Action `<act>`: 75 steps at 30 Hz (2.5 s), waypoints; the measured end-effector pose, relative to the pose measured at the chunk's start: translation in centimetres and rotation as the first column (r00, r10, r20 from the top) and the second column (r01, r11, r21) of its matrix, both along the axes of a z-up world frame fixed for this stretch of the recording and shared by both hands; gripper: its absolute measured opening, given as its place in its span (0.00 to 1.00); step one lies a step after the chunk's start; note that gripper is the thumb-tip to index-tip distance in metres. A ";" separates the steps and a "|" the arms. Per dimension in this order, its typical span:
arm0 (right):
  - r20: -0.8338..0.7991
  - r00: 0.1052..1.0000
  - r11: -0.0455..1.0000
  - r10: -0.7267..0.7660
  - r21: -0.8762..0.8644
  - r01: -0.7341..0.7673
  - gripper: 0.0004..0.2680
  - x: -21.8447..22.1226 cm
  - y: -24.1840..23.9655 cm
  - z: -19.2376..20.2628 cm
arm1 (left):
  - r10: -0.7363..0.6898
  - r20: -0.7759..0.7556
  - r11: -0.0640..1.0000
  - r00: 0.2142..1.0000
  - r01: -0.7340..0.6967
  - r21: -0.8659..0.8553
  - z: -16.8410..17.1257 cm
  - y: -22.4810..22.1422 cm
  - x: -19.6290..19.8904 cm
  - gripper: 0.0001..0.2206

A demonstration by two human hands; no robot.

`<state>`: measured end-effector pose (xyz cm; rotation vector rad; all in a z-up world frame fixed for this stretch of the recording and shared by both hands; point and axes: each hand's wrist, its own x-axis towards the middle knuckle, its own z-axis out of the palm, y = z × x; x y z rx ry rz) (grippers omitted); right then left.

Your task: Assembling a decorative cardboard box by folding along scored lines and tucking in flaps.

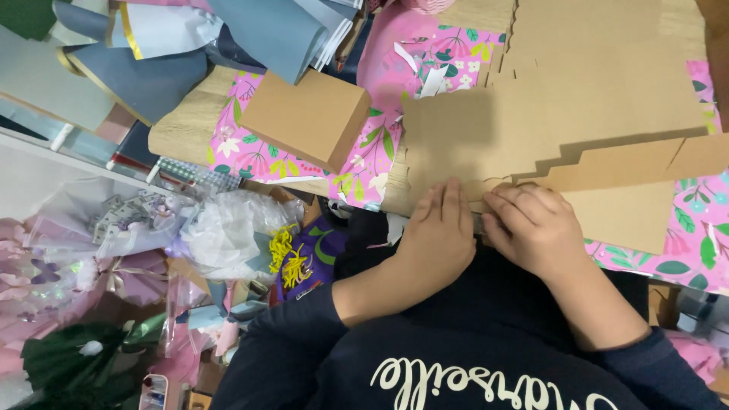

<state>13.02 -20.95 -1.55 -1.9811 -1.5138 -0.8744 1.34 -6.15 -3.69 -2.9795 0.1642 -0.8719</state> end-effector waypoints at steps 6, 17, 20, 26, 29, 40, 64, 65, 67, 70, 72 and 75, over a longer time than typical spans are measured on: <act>0.018 1.000 1.000 -0.015 0.002 0.015 0.05 0.4 -0.3 -1.0 | -0.022 -0.037 1.000 0.999 0.021 -0.020 0.5 0.4 -0.1 0.31; 0.038 0.999 1.000 -0.026 -0.001 0.026 0.03 0.6 -0.4 -1.4 | -0.042 -0.095 0.996 0.995 0.034 -0.083 1.0 0.7 -0.4 0.30; 0.043 0.999 1.000 -0.028 0.013 0.028 0.03 0.5 -0.3 -1.1 | -0.035 -0.098 0.996 0.995 0.027 -0.080 1.1 0.8 -0.4 0.30; 0.050 0.997 0.999 -0.052 0.010 0.051 0.03 0.0 -0.1 -0.4 | -0.023 -0.100 0.999 0.995 0.018 -0.052 2.1 0.9 -0.4 0.30; 0.054 0.997 0.998 -0.059 0.008 0.058 0.03 0.0 0.0 -0.2 | -0.013 -0.103 0.999 0.995 0.008 -0.045 2.1 1.0 -0.4 0.30; 0.040 0.996 0.997 -0.082 -0.011 0.082 0.04 -0.3 -0.1 -0.1 | -0.025 -0.119 0.999 0.993 0.019 -0.048 3.0 1.7 -1.5 0.31; 0.010 0.994 0.993 -0.107 -0.056 0.108 0.03 0.1 -0.4 -0.7 | -0.119 0.201 0.964 0.972 0.161 -0.210 0.1 10.0 0.1 0.06; 0.001 0.995 0.994 -0.098 -0.050 0.098 0.03 0.1 -0.4 -0.9 | -0.100 0.201 0.959 0.975 0.148 -0.243 -0.2 10.2 0.3 0.07; -0.009 0.996 0.995 -0.086 -0.043 0.086 0.03 0.1 -0.5 -1.0 | -0.079 0.198 0.952 0.977 0.133 -0.276 -0.1 10.2 0.6 0.10; 0.003 0.992 0.990 -0.123 -0.065 0.123 0.03 0.1 -0.6 -1.2 | -0.081 0.210 0.950 0.974 0.140 -0.278 0.3 9.7 0.9 0.06; 0.001 0.993 0.991 -0.117 -0.065 0.117 0.03 0.2 -0.7 -1.4 | -0.063 0.211 0.944 0.975 0.127 -0.304 -0.4 9.4 1.0 0.05; 0.003 0.995 0.993 -0.102 -0.051 0.103 0.02 0.1 -0.5 -1.1 | -0.075 0.261 0.936 0.962 0.158 -0.315 0.1 8.9 0.5 0.06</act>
